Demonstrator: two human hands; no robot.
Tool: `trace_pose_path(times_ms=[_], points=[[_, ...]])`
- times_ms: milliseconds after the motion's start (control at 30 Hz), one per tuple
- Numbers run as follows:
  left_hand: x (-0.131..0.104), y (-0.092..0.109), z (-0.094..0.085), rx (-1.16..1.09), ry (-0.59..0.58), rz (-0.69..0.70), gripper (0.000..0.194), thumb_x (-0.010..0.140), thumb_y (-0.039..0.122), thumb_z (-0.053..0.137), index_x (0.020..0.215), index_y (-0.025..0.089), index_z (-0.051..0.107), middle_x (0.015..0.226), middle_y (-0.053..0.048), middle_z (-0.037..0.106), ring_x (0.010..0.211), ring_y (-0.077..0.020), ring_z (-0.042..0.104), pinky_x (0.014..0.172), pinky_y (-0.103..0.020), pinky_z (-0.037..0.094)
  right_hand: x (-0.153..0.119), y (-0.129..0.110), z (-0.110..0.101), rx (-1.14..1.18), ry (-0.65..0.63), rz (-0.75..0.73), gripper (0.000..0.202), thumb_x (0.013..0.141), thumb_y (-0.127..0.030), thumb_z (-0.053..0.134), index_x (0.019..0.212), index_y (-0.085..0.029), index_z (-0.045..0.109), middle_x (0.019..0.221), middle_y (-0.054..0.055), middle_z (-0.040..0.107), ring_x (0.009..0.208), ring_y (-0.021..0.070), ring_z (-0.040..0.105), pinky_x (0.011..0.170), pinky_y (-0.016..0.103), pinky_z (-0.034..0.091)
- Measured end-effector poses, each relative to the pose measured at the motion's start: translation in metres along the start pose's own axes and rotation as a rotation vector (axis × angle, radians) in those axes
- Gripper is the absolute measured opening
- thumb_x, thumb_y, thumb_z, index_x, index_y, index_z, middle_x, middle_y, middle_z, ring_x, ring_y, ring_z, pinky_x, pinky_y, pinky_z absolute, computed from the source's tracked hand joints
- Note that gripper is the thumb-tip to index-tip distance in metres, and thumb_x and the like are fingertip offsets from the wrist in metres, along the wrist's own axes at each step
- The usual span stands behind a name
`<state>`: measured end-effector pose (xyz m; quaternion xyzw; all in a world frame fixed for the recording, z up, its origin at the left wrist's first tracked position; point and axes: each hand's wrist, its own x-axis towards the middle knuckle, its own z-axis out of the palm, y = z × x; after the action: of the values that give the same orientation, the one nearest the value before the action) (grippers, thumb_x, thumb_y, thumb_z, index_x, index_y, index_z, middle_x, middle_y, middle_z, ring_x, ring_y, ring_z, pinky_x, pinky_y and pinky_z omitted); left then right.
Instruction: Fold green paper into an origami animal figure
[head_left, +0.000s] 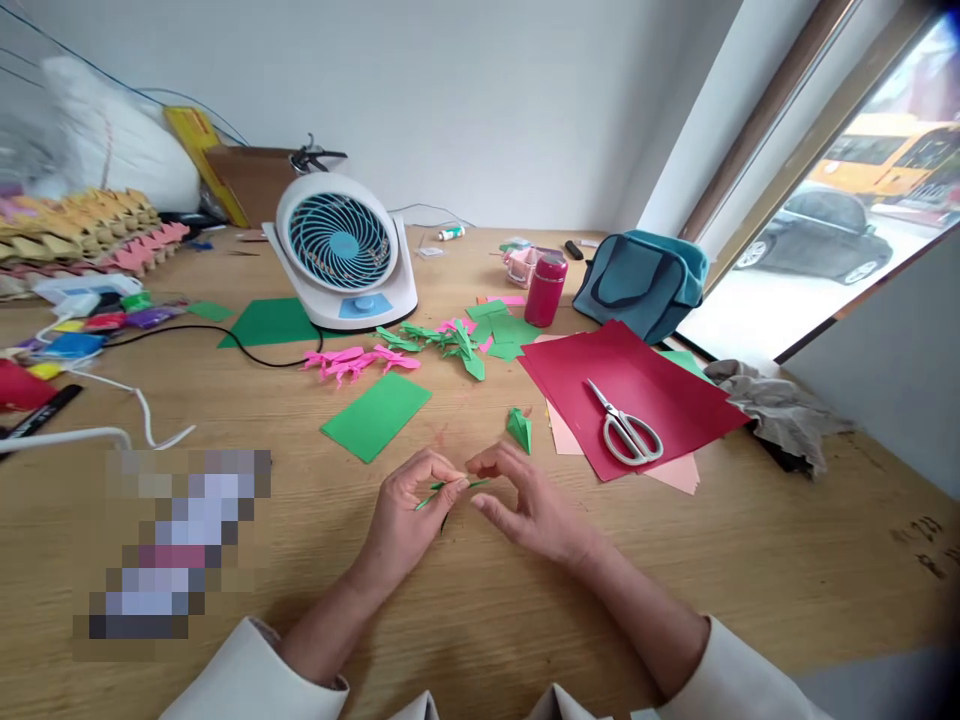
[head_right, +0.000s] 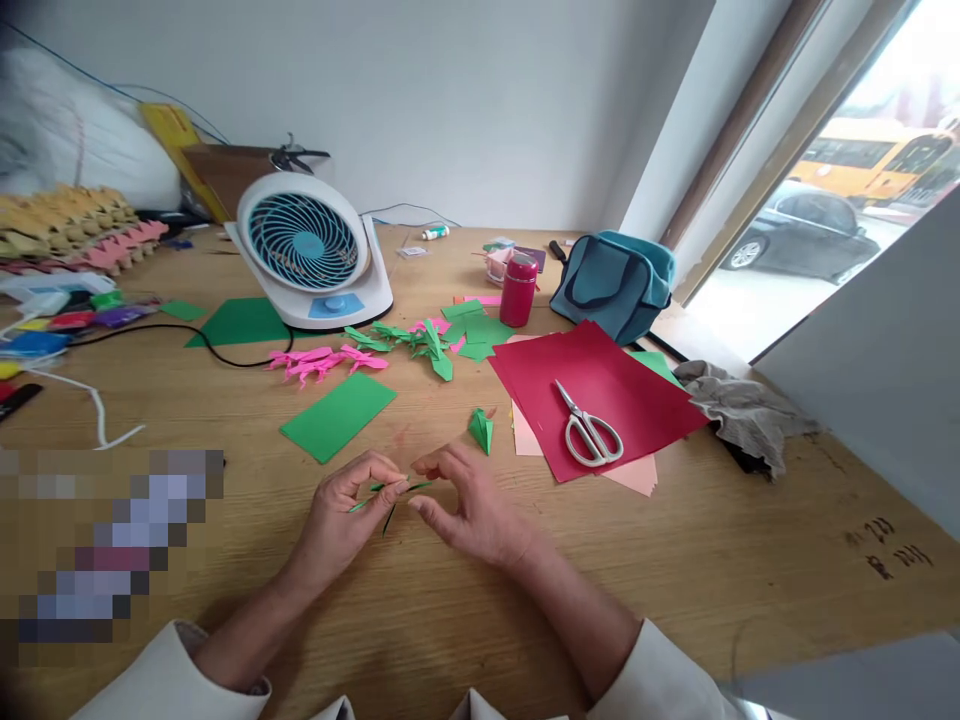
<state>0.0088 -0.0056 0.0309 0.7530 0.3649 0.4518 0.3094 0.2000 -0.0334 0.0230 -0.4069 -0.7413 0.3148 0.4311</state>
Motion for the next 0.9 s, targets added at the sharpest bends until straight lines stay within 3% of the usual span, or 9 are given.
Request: trace_pose_path(times_ms=[133, 267, 333, 433, 667, 900], points=[[0.000, -0.004, 0.004, -0.098, -0.011, -0.098, 0.015, 0.084, 0.026, 0.067, 0.071, 0.018, 0.067, 0.072, -0.001, 0.070, 0.068, -0.0136, 0.064, 0.067, -0.025, 0.051, -0.001, 0.004, 0.015, 0.096, -0.053, 0.152, 0.016, 0.090, -0.033, 0.064, 0.093, -0.018, 0.062, 0.089, 0.005, 0.065, 0.084, 0.0180, 0.060, 0.077, 0.032, 0.049], [-0.003, -0.009, 0.008, -0.187, -0.029, -0.200, 0.013, 0.082, 0.030, 0.070, 0.077, 0.019, 0.072, 0.081, -0.004, 0.074, 0.078, -0.0178, 0.068, 0.075, -0.030, 0.054, 0.000, 0.013, 0.024, 0.361, -0.001, 0.326, 0.035, 0.084, -0.051, 0.068, 0.078, -0.018, 0.056, 0.071, -0.001, 0.056, 0.066, 0.0124, 0.050, 0.061, 0.025, 0.041], [-0.003, -0.009, 0.008, -0.211, -0.040, -0.250, 0.015, 0.080, 0.031, 0.072, 0.089, 0.019, 0.074, 0.090, -0.005, 0.076, 0.085, -0.0188, 0.069, 0.080, -0.031, 0.055, 0.000, 0.018, 0.026, 0.462, 0.013, 0.368, 0.041, 0.082, -0.057, 0.068, 0.078, -0.018, 0.054, 0.070, -0.002, 0.054, 0.063, 0.0114, 0.047, 0.059, 0.024, 0.037], [-0.002, -0.008, 0.008, -0.236, -0.021, -0.330, 0.035, 0.079, 0.034, 0.073, 0.111, 0.019, 0.070, 0.101, -0.006, 0.075, 0.093, -0.0195, 0.069, 0.083, -0.031, 0.055, 0.001, 0.023, 0.027, 0.546, 0.060, 0.406, 0.046, 0.078, -0.061, 0.070, 0.076, -0.019, 0.052, 0.068, -0.003, 0.052, 0.061, 0.0106, 0.044, 0.057, 0.024, 0.035], [-0.002, -0.012, 0.011, -0.262, 0.040, -0.465, 0.021, 0.077, 0.036, 0.072, 0.082, 0.016, 0.068, 0.080, -0.002, 0.072, 0.073, -0.0160, 0.067, 0.070, -0.027, 0.054, 0.004, 0.020, 0.022, 0.536, 0.094, 0.446, 0.047, 0.073, -0.062, 0.074, 0.073, -0.020, 0.053, 0.065, -0.003, 0.053, 0.060, 0.0110, 0.045, 0.055, 0.025, 0.035], [-0.006, -0.012, 0.011, -0.104, 0.052, -0.341, 0.013, 0.079, 0.030, 0.070, 0.078, 0.017, 0.067, 0.078, -0.001, 0.072, 0.075, -0.0153, 0.066, 0.074, -0.026, 0.051, 0.002, 0.013, 0.021, 0.545, 0.115, 0.413, 0.042, 0.074, -0.055, 0.077, 0.090, -0.019, 0.061, 0.084, 0.001, 0.062, 0.073, 0.0132, 0.056, 0.067, 0.027, 0.046]])
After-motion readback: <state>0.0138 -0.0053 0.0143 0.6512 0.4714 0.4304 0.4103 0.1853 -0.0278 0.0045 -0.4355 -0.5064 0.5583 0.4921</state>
